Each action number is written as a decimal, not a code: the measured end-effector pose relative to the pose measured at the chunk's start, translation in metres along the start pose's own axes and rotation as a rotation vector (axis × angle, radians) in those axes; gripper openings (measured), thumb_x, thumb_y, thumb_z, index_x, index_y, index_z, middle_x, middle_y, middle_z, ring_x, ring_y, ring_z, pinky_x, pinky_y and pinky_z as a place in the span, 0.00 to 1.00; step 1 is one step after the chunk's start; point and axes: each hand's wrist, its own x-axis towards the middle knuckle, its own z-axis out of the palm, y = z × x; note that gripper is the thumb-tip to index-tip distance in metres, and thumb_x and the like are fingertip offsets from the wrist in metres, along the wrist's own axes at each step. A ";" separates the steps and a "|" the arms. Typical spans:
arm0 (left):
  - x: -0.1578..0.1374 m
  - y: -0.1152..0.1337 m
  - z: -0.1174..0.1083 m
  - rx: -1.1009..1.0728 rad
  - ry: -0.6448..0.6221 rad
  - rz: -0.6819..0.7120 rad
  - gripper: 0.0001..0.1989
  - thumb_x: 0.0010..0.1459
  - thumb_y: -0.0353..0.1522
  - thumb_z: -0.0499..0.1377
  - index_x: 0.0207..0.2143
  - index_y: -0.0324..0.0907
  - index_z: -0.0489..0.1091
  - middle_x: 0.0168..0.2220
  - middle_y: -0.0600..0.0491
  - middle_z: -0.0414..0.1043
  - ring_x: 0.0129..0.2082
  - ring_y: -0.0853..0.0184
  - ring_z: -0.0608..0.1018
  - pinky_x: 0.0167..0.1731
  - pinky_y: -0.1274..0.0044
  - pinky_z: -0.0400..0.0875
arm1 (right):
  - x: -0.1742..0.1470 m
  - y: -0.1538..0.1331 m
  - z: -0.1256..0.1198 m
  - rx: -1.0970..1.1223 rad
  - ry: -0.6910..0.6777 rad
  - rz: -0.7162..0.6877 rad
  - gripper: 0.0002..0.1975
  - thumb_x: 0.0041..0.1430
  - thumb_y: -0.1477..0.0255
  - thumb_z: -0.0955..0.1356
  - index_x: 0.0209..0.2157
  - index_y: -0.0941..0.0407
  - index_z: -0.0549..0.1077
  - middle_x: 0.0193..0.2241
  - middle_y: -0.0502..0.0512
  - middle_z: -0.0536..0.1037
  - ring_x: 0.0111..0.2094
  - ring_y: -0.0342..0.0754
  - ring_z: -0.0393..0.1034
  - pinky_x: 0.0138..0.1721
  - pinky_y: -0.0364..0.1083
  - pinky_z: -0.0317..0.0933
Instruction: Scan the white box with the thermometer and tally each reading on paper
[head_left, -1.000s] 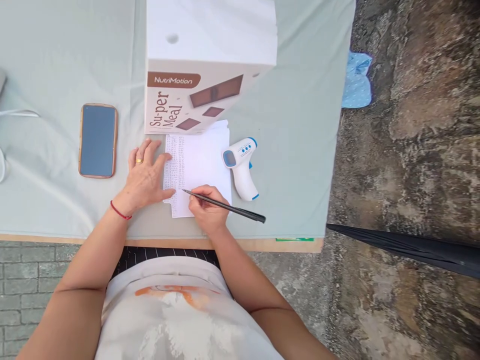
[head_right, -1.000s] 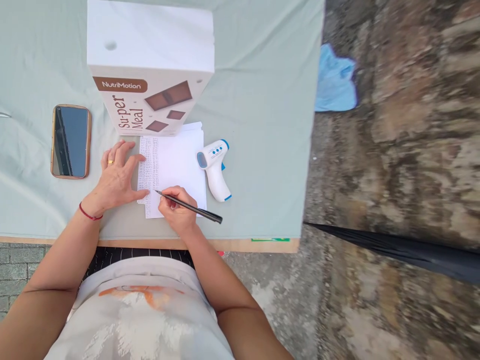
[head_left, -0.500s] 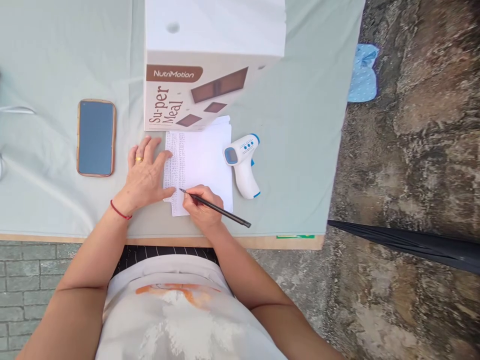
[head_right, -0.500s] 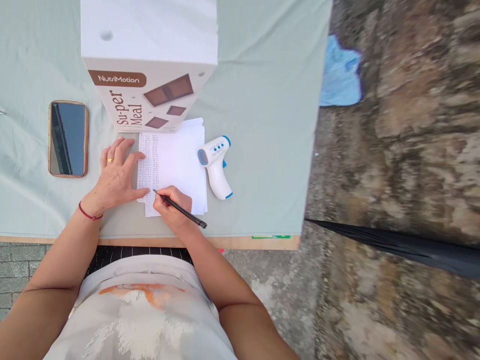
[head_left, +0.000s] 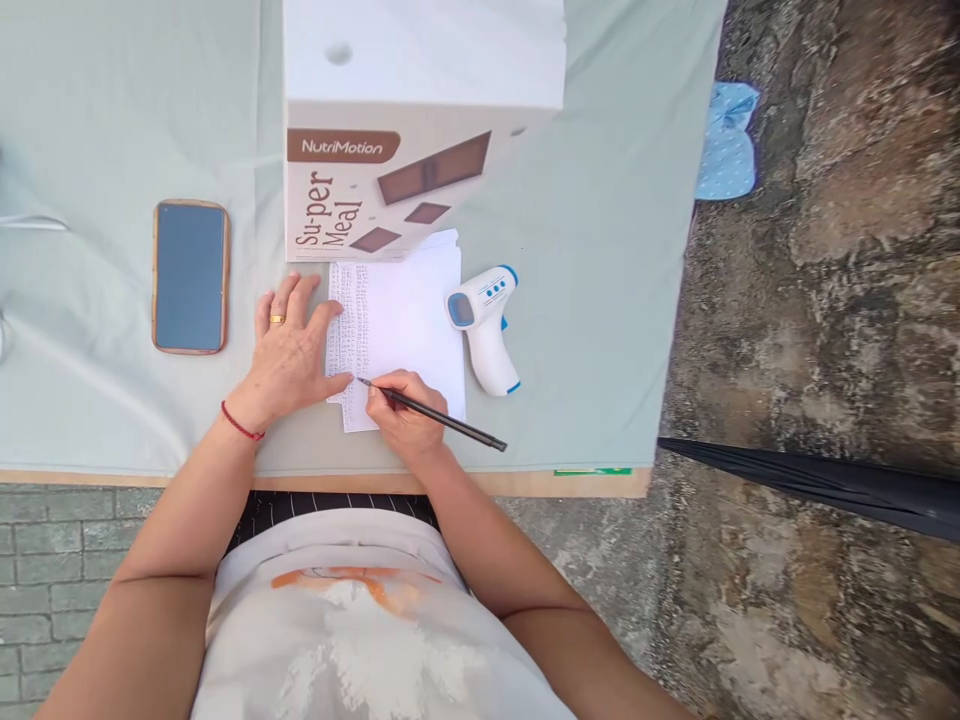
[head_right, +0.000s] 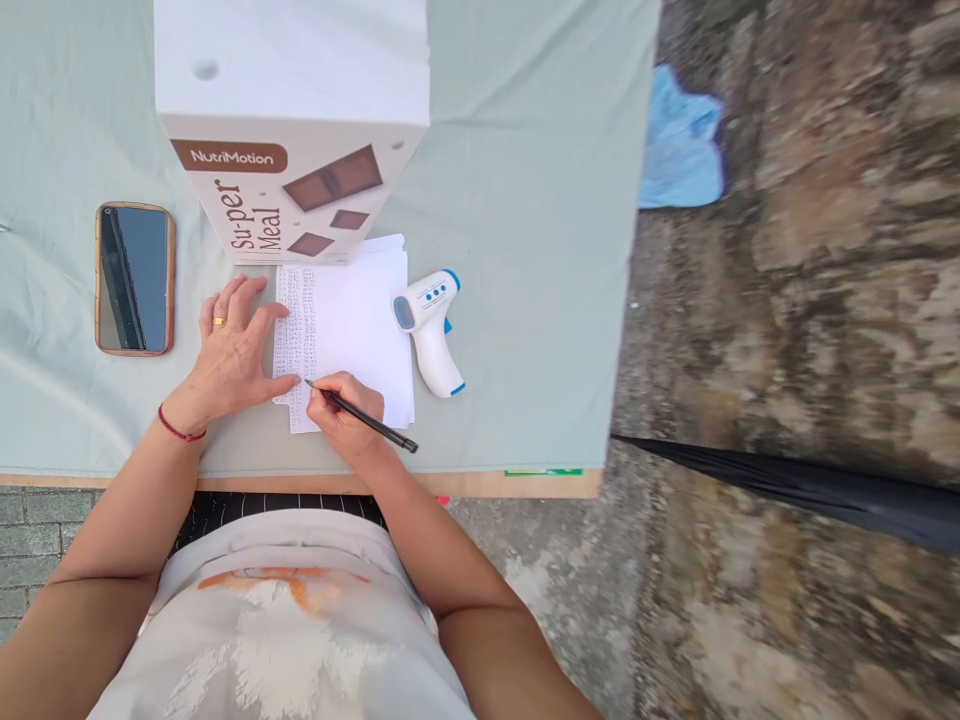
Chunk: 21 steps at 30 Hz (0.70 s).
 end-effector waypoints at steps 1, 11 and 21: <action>0.000 0.000 0.000 0.000 -0.001 -0.003 0.37 0.46 0.40 0.73 0.56 0.42 0.64 0.70 0.35 0.53 0.73 0.38 0.50 0.69 0.47 0.43 | 0.001 -0.001 0.000 0.004 0.013 -0.011 0.04 0.54 0.76 0.66 0.28 0.52 0.70 0.21 0.44 0.73 0.19 0.41 0.64 0.23 0.42 0.61; 0.000 0.001 -0.001 0.011 0.002 -0.003 0.37 0.45 0.39 0.73 0.55 0.42 0.64 0.70 0.35 0.53 0.73 0.38 0.51 0.69 0.48 0.44 | 0.001 -0.002 0.000 -0.009 -0.007 0.009 0.04 0.53 0.75 0.65 0.28 0.52 0.69 0.21 0.45 0.74 0.20 0.42 0.64 0.23 0.42 0.61; 0.000 0.000 0.000 0.002 0.003 -0.003 0.37 0.45 0.40 0.73 0.56 0.43 0.64 0.70 0.36 0.53 0.73 0.38 0.51 0.69 0.48 0.43 | 0.000 0.001 0.001 -0.016 0.023 0.020 0.03 0.53 0.74 0.65 0.29 0.51 0.70 0.21 0.45 0.73 0.20 0.42 0.64 0.23 0.43 0.62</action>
